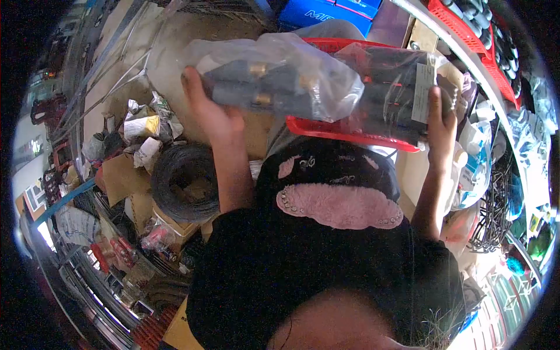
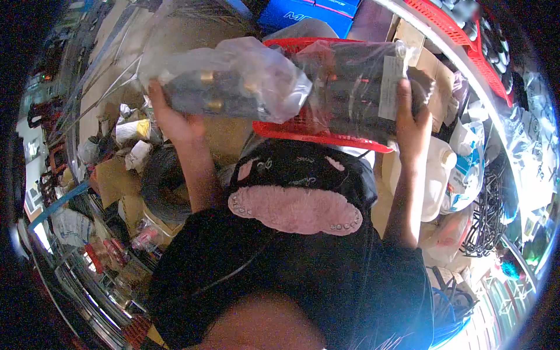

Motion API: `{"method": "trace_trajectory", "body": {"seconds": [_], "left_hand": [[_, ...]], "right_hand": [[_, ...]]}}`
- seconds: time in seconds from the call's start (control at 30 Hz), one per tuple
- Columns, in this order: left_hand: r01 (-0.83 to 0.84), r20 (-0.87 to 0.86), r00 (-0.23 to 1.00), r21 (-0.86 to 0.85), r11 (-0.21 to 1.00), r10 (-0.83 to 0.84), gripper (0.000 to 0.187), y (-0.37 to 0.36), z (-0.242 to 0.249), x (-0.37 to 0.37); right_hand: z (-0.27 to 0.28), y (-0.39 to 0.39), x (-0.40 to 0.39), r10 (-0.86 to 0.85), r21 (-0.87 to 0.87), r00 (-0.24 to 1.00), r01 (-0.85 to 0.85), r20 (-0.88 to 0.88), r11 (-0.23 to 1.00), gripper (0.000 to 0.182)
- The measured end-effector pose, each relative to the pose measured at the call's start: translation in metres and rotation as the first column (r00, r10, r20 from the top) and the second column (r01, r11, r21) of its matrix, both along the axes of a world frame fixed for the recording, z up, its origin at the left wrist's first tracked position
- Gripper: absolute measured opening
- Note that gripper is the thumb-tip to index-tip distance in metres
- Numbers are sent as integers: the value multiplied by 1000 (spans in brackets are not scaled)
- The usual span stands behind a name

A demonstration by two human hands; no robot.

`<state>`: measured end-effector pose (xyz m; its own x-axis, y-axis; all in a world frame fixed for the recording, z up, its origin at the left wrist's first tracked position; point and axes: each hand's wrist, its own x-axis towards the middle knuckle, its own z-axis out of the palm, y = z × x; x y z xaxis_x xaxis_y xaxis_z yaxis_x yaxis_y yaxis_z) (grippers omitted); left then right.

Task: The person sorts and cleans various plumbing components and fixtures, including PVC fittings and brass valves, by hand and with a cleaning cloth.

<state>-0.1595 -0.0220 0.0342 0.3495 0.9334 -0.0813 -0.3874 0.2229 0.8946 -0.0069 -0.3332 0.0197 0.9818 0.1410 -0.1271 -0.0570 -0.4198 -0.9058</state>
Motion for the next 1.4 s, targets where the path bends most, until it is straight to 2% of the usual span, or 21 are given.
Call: {"method": "trace_trajectory", "body": {"seconds": [0.07,0.1,0.2,0.27,0.37,0.4,0.47,0.5,0.6,0.63,0.7,0.8,0.87,0.9,1.0,1.1,1.2,1.23,1.3,1.37,1.4], "left_hand": [[0,-118,993,30,1000,4,40,-12,9,5],[32,-129,991,8,999,-30,42,-14,6,5],[140,-165,975,-70,988,-150,47,-22,-4,10],[226,-192,949,-136,965,-249,50,-34,-7,14],[243,-414,872,-97,965,-262,47,-54,-16,23],[353,-476,823,3,936,-309,45,-56,-20,21],[568,-609,705,176,804,-364,41,-59,-30,17],[583,-566,731,227,780,-381,35,-61,-33,15],[681,-343,696,34,732,-631,41,-48,-45,3],[771,-392,621,148,619,-679,42,-41,-43,-2],[882,-510,466,338,329,-723,44,-28,-39,-11],[899,-711,439,351,264,-549,38,-31,-34,-8],[843,-683,533,380,380,-499,31,-33,-45,-5],[808,-666,580,397,435,-469,28,-35,-47,-1],[807,-681,561,325,493,-470,28,-41,-42,5],[752,-635,630,356,555,-446,32,-46,-36,12],[668,-521,721,351,656,-457,35,-48,-27,16],[643,-488,737,295,706,-467,34,-46,-26,14],[536,-308,821,129,834,-480,33,-44,-23,17],[499,-150,854,-34,866,-499,34,-38,-20,17],[495,-145,853,-80,865,-502,33,-37,-16,19]], "right_hand": [[-21,-17,3,-147,-70,989,147,4,987,51],[-12,-6,-7,-229,-76,965,240,130,968,54],[-20,-9,-16,-342,53,937,338,73,939,54],[-21,-5,-23,-296,37,947,294,124,955,53],[-14,-4,-25,-210,-99,976,215,61,971,47],[-9,1,-27,-160,-125,980,174,116,977,44],[-2,11,-31,-57,-180,974,98,220,979,38],[-4,12,-31,3,-225,966,57,259,973,32],[-21,10,-30,73,-323,862,108,501,940,31],[-26,9,-32,86,-284,798,110,596,952,29],[-39,5,-35,-7,-167,793,137,610,976,33],[-46,0,-35,-238,97,839,219,490,971,42],[-47,-1,-35,-401,287,855,315,327,905,50],[-30,9,-37,-488,427,862,392,139,815,55],[-26,-2,-32,-550,436,833,472,65,766,62],[-15,-4,-33,-614,448,782,588,-104,674,61],[-4,-4,-34,-621,483,784,537,19,692,55],[-2,-1,-34,-658,512,753,571,-14,642,51],[-17,-12,-34,-511,103,759,517,403,850,49],[-22,-17,-30,-523,231,789,471,322,852,47],[-18,-14,-29,-527,294,802,451,280,843,45]]}}
